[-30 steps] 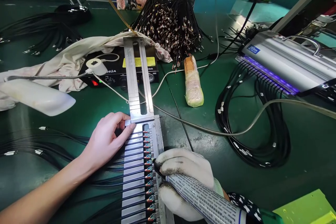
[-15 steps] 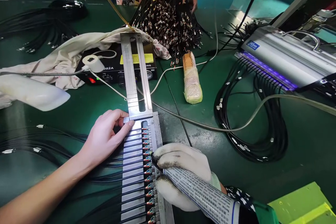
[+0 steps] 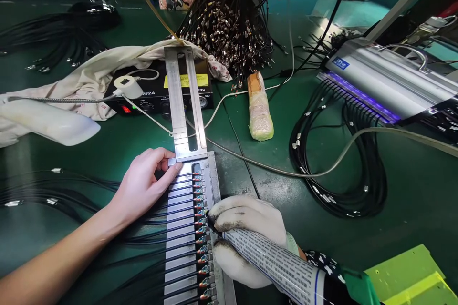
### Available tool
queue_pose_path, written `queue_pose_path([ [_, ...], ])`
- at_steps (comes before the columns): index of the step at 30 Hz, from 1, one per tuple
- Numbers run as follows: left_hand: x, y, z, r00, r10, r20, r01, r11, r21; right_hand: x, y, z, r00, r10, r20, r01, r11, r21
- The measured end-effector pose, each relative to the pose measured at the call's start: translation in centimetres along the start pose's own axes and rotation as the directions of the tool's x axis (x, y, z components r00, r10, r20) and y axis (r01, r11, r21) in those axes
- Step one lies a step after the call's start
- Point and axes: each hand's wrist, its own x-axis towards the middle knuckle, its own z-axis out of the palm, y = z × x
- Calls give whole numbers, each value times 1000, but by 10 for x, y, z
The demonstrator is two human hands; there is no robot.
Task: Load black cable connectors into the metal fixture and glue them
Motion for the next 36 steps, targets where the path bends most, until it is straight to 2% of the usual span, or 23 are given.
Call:
queue_pose_path([
  [9,2,2,1,1000,0,-6,0,1000,-1,3,-1,0,1000,2,-9,-2,1000,14],
  [16,2,1,1,1000,3,-3,-3,1000,0,-4,-12,-8,1000,-10,-8,10,1000,-1],
  [21,3,2,1,1000,-7,5,7,1000,13,-4,-10,-1,1000,-23,3,23,999,-46],
  [36,1,3,-2,1000,-12,13,12,1000,8,-2,-6,2,1000,12,-18,-12,1000,9],
])
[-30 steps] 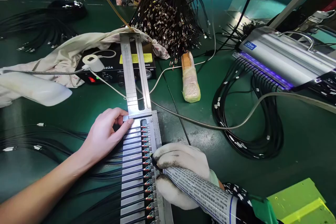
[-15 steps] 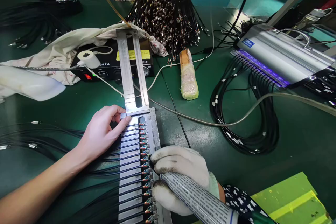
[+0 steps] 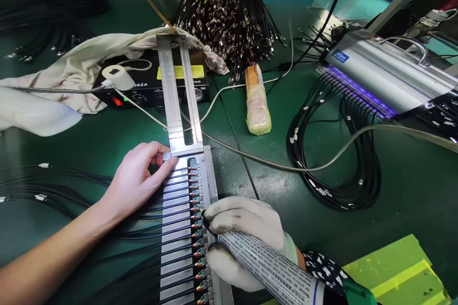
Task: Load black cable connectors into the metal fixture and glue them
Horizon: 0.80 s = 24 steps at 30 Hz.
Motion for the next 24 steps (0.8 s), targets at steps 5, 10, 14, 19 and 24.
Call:
queue_pose_path([
  [5,0,0,1,1000,7,-7,-7,1000,2,-3,-1,-1,1000,6,7,-6,1000,7],
  [10,1,-1,1,1000,9,-9,-9,1000,3,-8,2,-2,1000,8,17,-8,1000,17],
  [14,2,0,1,1000,2,-4,-2,1000,6,-7,3,-2,1000,-1,20,0,1000,20],
  [19,2,1,1,1000,-2,-4,2,1000,7,-4,1,-1,1000,6,8,-6,1000,3],
  [24,2,1,2,1000,4,-5,-4,1000,7,-2,1,-1,1000,21,9,-21,1000,-8],
])
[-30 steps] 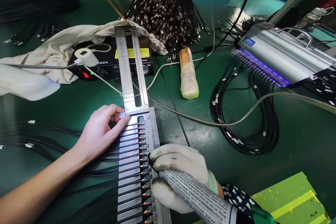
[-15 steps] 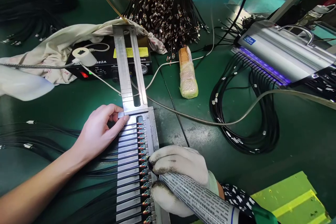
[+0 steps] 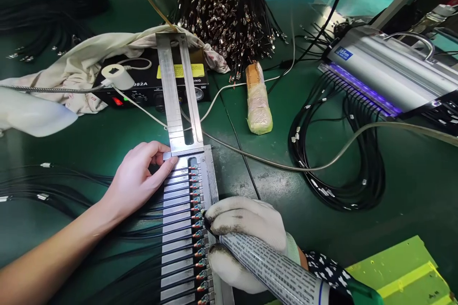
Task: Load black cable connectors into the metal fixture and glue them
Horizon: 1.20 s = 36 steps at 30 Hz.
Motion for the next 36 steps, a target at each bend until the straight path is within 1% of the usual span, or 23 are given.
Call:
queue_pose_path([
  [6,-1,-1,0,1000,-2,-3,2,1000,-3,0,0,-2,1000,-1,15,2,1000,-17],
  [19,-1,0,-1,1000,6,-7,-6,1000,-10,1,2,-1,1000,7,3,-7,1000,22],
  [29,-1,-1,0,1000,5,-6,-5,1000,-3,-5,2,-2,1000,11,18,-11,1000,20],
  [36,-1,-2,0,1000,9,-10,-9,1000,-4,-2,2,-2,1000,3,22,-4,999,32],
])
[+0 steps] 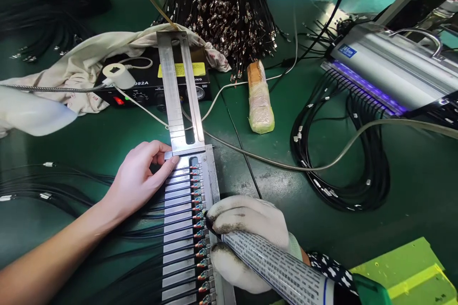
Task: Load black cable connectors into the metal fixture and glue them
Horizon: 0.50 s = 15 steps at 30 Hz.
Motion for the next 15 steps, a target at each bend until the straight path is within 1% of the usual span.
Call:
queue_pose_path([
  [6,0,1,1,1000,-1,2,1,1000,-8,4,-1,1,1000,2,-7,-2,1000,13],
  [15,-1,0,0,1000,3,-1,-3,1000,-10,-1,0,2,1000,7,-10,-7,1000,0],
])
